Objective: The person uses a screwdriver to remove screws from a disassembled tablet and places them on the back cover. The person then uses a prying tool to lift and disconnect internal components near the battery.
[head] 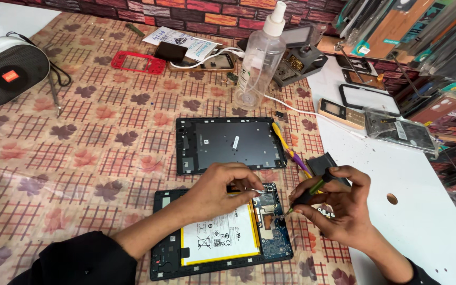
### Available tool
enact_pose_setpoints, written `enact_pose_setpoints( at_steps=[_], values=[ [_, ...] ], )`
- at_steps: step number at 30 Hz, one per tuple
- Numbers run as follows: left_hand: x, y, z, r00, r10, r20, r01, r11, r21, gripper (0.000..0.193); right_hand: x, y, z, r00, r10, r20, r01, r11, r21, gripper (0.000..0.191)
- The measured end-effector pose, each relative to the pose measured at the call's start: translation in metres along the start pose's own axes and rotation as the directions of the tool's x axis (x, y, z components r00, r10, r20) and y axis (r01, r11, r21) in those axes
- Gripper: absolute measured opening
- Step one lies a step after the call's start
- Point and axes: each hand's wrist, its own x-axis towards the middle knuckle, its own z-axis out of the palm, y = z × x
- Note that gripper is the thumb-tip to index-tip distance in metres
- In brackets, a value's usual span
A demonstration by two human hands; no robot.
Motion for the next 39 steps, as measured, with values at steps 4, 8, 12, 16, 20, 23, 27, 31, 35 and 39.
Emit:
enact_pose_setpoints(
  at_steps=[4, 8, 12, 16, 20, 23, 27, 31, 35, 39],
  values=[
    [-0.001, -0.002, -0.005, 0.993, 0.11, -0.045, -0.095, 0.96, 0.262, 0.01, -0.004, 0.009, 0.001, 0.999, -0.02, 0.047, 0.021, 1.0, -0.009, 0.08],
    [0.0, -0.004, -0.006, 0.995, 0.093, -0.021, -0.079, 0.926, 0.37, 0.008, -0.006, 0.012, 0.004, 0.997, -0.032, 0.067, 0.035, 0.999, -0.036, 0.079],
    [0.0, -0.007, -0.007, 0.993, 0.118, -0.029, -0.094, 0.897, 0.433, 0.008, -0.008, 0.01, 0.006, 0.998, -0.012, 0.058, 0.014, 0.999, -0.039, 0.081],
    [-0.002, -0.012, -0.008, 0.985, 0.169, -0.027, -0.131, 0.847, 0.516, 0.009, -0.009, 0.01, 0.006, 0.997, -0.038, 0.066, 0.039, 0.999, -0.027, 0.082],
    [-0.002, -0.017, -0.009, 0.968, 0.25, -0.007, -0.185, 0.734, 0.653, 0.01, -0.012, 0.011, 0.007, 0.995, -0.068, 0.069, 0.071, 0.996, -0.05, 0.082],
    [-0.003, -0.021, -0.011, 0.958, 0.285, 0.036, -0.214, 0.626, 0.749, 0.013, -0.012, 0.01, 0.008, 0.995, -0.069, 0.075, 0.074, 0.995, -0.061, 0.081],
    [-0.003, -0.025, -0.009, 0.952, 0.298, 0.065, -0.226, 0.545, 0.808, 0.015, -0.011, 0.008, 0.003, 0.992, -0.045, 0.115, 0.052, 0.997, -0.059, 0.079],
    [-0.002, -0.026, -0.008, 0.956, 0.285, 0.062, -0.215, 0.545, 0.811, 0.015, -0.012, 0.009, -0.001, 0.971, -0.034, 0.238, -0.01, 0.983, 0.183, 0.059],
    [-0.002, -0.028, -0.008, 0.952, 0.3, 0.062, -0.226, 0.548, 0.806, 0.018, -0.013, 0.014, 0.001, 0.986, -0.154, 0.056, 0.159, 0.984, -0.079, 0.078],
    [-0.002, -0.028, -0.009, 0.951, 0.302, 0.061, -0.228, 0.557, 0.799, 0.017, -0.011, 0.014, 0.001, 0.983, -0.078, 0.167, 0.069, 0.996, 0.056, 0.059]
  ],
)
